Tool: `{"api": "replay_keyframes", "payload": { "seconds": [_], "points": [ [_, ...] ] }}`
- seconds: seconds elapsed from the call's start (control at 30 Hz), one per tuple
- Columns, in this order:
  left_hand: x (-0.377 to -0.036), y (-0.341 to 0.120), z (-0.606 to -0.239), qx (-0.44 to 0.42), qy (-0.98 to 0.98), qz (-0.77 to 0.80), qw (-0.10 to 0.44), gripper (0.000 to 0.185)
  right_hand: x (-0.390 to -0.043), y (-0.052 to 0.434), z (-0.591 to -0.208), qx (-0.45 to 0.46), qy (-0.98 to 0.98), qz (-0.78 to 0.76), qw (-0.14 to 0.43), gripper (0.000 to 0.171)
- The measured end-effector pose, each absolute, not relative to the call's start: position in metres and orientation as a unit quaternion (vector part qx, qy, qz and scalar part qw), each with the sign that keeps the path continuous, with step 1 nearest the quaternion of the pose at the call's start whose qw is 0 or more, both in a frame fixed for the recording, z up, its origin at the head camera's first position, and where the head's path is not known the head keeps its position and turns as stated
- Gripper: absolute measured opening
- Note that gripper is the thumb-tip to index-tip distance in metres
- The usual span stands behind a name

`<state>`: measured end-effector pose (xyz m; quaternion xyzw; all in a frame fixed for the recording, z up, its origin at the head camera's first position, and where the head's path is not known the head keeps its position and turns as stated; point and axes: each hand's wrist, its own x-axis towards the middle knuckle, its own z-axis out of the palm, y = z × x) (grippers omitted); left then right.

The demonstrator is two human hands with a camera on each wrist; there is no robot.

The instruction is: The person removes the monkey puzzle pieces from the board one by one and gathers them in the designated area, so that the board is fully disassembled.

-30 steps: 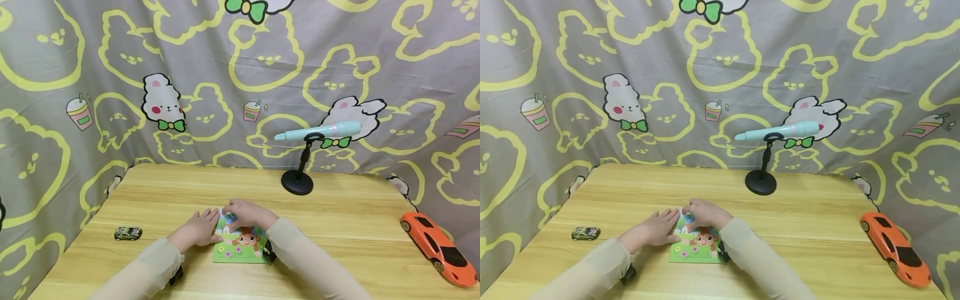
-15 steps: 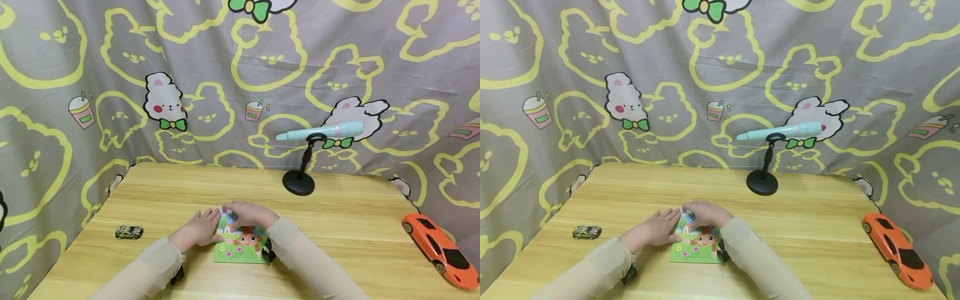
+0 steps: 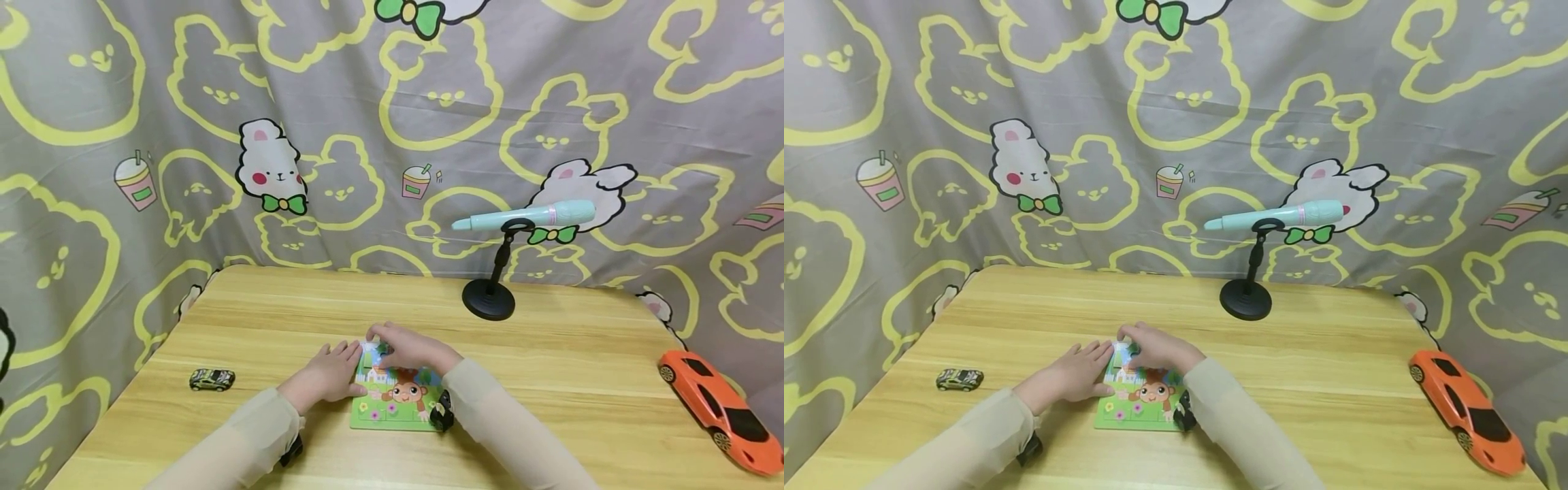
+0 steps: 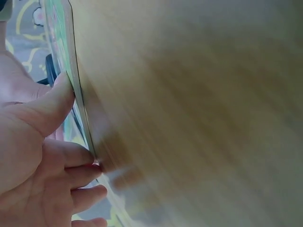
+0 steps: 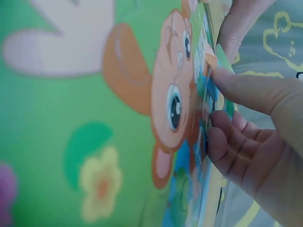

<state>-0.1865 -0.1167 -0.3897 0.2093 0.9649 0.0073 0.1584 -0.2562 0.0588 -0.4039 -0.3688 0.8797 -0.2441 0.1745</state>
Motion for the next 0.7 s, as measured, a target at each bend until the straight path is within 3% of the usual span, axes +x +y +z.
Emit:
{"api": "replay_keyframes", "payload": {
  "seconds": [0.23,0.43,0.7],
  "points": [
    [-0.186,-0.115,-0.389,0.207,0.966,0.004,0.157,0.078,-0.256,0.067,-0.41,-0.334,0.842,-0.382,0.184,0.011],
    [-0.186,-0.115,-0.39,0.21,0.965,0.013,0.154,0.077,-0.256,0.076,-0.411,-0.3,0.81,-0.462,0.201,0.006],
    [-0.187,-0.12,-0.396,0.229,0.963,0.025,0.142,0.078,-0.254,0.101,-0.402,-0.261,0.782,-0.532,0.191,0.01]
  ]
}}
